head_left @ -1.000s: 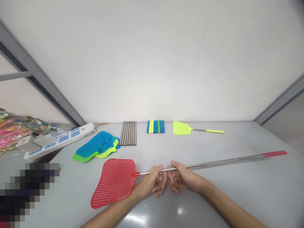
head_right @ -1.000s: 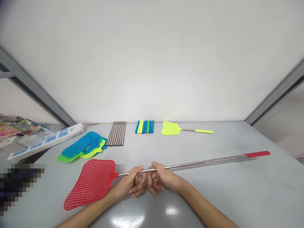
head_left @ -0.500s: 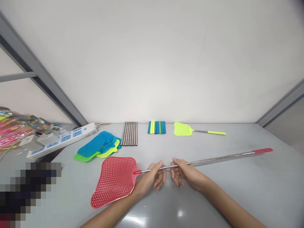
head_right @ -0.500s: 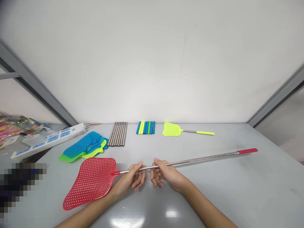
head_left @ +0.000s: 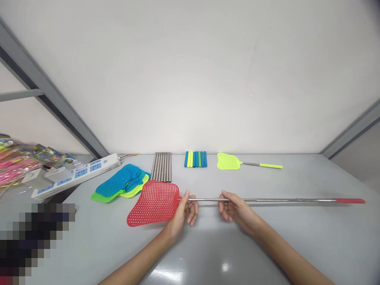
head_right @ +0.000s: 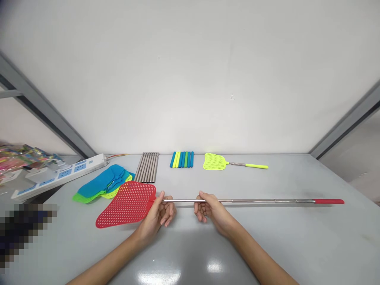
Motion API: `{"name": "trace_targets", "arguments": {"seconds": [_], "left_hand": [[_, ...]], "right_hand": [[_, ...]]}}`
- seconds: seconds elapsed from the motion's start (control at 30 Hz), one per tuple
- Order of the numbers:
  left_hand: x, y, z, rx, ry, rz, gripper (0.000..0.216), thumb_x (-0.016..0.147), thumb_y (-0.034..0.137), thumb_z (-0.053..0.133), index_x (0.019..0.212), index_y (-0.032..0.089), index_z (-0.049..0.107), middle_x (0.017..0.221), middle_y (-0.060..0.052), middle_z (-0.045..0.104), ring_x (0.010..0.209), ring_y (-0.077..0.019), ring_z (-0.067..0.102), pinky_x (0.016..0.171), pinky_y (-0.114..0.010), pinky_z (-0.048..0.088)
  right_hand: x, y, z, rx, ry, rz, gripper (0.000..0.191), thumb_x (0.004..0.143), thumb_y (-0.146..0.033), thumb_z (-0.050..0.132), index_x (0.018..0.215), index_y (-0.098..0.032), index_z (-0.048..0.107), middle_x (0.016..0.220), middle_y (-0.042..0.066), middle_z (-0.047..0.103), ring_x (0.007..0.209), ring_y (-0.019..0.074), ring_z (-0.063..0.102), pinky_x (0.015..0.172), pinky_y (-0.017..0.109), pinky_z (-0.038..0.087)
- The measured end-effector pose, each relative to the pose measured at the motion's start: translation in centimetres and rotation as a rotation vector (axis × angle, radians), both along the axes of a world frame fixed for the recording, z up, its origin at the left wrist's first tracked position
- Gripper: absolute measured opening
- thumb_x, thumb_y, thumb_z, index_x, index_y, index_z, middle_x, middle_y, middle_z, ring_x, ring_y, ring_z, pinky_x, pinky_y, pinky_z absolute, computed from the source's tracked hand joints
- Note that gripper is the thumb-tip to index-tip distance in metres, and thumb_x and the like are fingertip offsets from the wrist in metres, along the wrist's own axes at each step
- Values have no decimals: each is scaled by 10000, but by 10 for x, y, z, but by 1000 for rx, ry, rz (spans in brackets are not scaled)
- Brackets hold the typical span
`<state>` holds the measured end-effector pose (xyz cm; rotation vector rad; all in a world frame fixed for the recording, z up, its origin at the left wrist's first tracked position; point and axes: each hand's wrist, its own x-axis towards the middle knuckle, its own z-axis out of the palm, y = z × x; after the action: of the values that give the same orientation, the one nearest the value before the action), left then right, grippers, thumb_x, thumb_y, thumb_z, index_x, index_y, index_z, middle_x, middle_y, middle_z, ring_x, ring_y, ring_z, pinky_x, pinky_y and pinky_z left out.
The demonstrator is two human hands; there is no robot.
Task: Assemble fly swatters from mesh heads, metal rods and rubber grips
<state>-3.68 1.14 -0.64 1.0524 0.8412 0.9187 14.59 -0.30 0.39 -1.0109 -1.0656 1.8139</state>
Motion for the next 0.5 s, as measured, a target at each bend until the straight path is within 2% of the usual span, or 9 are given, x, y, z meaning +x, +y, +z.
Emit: {"name": "trace_targets", "arguments": {"seconds": [0.27,0.5], "left_hand": [[3,-5,0,28,-88,213,596,772,597,157,523,159,476,337,55,294,333,-75,313,394,-202,248],[5,-6,0,-10,-226,350,553,769,595,205,590,157,492,359,51,342,338,-73,336,401,-204,273]], "right_hand": [[-3,0,0,44,-76,-24,448,788,-457,364,542,-123,533,428,0,433,423,80,385,442,221,262],[-7,2,-2,76,-98,-158,445,793,-451,361,532,-127,520,408,-15,407,398,71,359,435,218,255]]}}
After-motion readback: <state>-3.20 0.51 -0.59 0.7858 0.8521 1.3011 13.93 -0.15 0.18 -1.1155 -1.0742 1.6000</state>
